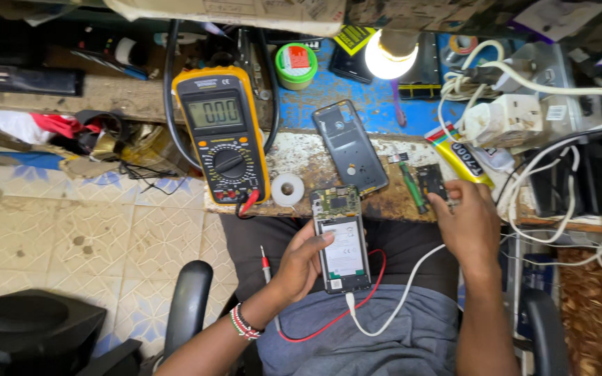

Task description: The person solders a wire to a component using a soldering iron and solder wire, then reassembles a disassembled smartphone by connecting the battery and placing the back cover. They test the phone by pressing buttons and connecting a charging cable.

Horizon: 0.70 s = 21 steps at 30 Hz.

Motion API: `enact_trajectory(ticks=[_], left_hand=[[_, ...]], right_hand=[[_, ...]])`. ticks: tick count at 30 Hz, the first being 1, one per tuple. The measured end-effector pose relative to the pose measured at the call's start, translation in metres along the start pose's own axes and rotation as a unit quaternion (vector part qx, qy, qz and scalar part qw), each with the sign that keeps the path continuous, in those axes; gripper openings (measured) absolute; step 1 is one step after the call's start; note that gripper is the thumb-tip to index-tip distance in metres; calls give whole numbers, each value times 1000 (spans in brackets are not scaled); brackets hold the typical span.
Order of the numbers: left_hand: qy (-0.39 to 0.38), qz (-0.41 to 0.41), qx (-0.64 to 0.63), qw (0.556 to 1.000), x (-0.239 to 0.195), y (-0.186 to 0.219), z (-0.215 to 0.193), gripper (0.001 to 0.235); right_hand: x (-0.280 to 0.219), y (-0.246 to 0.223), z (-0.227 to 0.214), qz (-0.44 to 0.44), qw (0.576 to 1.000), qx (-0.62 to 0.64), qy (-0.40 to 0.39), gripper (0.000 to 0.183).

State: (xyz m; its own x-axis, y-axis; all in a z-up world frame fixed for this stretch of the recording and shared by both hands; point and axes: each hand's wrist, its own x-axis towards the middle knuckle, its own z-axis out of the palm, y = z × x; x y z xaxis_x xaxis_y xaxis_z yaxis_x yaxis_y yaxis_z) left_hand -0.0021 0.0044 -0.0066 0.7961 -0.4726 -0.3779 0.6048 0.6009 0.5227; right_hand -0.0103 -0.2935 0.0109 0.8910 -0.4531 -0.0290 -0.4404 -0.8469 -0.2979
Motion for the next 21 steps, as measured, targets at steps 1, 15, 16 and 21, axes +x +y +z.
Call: enact_trajectory(ticks=[1,15,16,21], left_hand=[[-5,-2,0,1000,-3,5,7,50],[-21,24,154,988,-4,8,2,33],[-7,17,138,990,-3,6,1,33],[29,9,140,990,-5,12,8,30]], right_hand=[[-1,3,3,9,1000,1,6,40],[-8,-17,-12,-28,999,8,21,45],[-10,-19,-13,-19,999,17,27,47],[-14,-13,-9,0,999,11,33,49]])
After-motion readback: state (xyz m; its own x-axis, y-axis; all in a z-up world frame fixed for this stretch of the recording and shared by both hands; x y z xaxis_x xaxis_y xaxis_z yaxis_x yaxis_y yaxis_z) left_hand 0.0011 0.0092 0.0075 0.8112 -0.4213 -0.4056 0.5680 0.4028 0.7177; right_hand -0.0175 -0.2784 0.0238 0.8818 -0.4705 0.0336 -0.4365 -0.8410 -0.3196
